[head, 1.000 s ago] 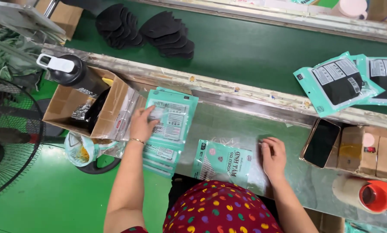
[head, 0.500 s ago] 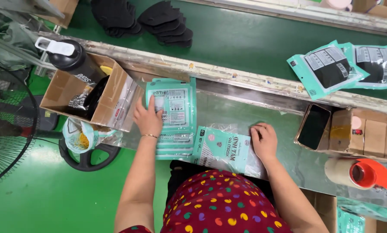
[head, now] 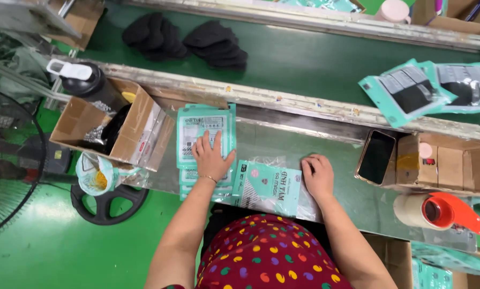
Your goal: Placing face masks into individual plastic packaging sleeves at a workstation.
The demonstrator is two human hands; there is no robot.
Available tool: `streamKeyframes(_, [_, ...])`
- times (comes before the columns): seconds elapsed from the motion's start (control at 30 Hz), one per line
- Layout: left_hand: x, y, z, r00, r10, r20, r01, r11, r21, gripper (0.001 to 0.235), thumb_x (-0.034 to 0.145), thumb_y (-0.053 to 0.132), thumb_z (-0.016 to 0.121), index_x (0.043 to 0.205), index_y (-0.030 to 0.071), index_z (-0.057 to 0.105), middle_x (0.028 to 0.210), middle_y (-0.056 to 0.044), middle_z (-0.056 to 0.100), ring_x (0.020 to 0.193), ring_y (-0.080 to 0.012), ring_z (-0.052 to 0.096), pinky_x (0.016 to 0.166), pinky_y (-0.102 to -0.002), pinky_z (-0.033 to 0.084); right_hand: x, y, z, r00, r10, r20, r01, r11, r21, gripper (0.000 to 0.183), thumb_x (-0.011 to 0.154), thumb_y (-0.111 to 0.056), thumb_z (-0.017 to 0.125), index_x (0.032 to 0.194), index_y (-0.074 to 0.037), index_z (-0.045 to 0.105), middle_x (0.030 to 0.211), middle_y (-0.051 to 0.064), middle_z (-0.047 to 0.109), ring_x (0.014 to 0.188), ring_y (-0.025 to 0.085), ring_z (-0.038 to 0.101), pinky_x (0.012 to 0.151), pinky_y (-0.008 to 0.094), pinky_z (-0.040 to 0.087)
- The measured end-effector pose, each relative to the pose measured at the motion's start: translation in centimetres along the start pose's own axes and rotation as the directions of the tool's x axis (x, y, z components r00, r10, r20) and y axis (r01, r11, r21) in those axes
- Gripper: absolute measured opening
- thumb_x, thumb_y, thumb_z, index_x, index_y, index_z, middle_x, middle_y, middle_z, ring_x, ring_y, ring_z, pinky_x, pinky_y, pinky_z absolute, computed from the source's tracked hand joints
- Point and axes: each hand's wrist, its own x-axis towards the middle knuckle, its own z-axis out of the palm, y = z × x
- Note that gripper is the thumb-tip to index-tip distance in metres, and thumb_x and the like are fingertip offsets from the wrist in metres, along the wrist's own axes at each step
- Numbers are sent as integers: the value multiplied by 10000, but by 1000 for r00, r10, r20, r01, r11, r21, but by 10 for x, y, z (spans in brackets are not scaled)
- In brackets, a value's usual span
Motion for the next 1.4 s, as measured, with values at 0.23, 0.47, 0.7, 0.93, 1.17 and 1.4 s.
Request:
streamKeyframes(0.23, [0, -2, 3, 1000, 2, -31, -2, 1000, 7, 780, 838, 523, 704, 1479, 129, 501, 1537, -246, 386, 1370, -466, 337, 1165, -629, 198, 4, 1, 1, 1000, 8, 18, -8, 1000, 7, 133, 911, -171, 711, 934, -41, 730, 1059, 107, 694, 1008, 325, 648, 882, 421, 518])
streamKeyframes(0.47, [3, -4, 4, 1000, 19, -12, -18, 999, 46, 789, 839, 518, 703, 1479, 112, 484, 1523, -260, 380, 1359, -480, 339, 1155, -645, 198, 3, 5, 7, 1000, -19, -2, 19, 1000, -13, 131, 898, -171, 710, 936, -47, 735, 1057, 127, 685, 1011, 340, 644, 888, 440, 513])
streamKeyframes(0.7, [-3, -2, 2, 999, 10, -42, -10, 1000, 8, 779, 854, 502, 701, 1493, 117, 477, 1537, -256, 386, 1369, -474, 344, 1170, -640, 208, 3, 2, 4, 998, -41, 47, 42, 999, -30, 130, 891, -180, 719, 930, -57, 736, 1063, 125, 683, 1023, 343, 637, 897, 451, 503])
streamKeyframes(0.93, [2, -2, 3, 999, 26, -38, -26, 999, 18, 790, 831, 507, 710, 1480, 117, 487, 1521, -258, 389, 1359, -480, 340, 1158, -644, 204, 5, 3, 5, 999, -27, 28, 27, 999, -27, 116, 879, -175, 724, 926, -70, 739, 1055, 124, 679, 1018, 340, 637, 895, 449, 502])
streamKeyframes(1.17, [1, -2, 5, 999, 5, -32, -4, 999, 36, 776, 838, 507, 707, 1471, 113, 492, 1527, -258, 386, 1370, -479, 333, 1158, -647, 201, 5, 3, 4, 997, -64, 32, 65, 998, 0, 116, 872, -174, 729, 916, -68, 741, 1046, 126, 681, 1008, 340, 640, 886, 454, 508])
streamKeyframes(1.4, [1, -16, -5, 998, 51, 48, -52, 999, 7, 770, 831, 502, 710, 1479, 138, 508, 1542, -250, 374, 1389, -466, 313, 1167, -622, 194, 6, 1, 4, 997, -50, 51, 51, 999, -20, 130, 879, -181, 727, 922, -59, 737, 1061, 124, 682, 1011, 343, 636, 886, 449, 507])
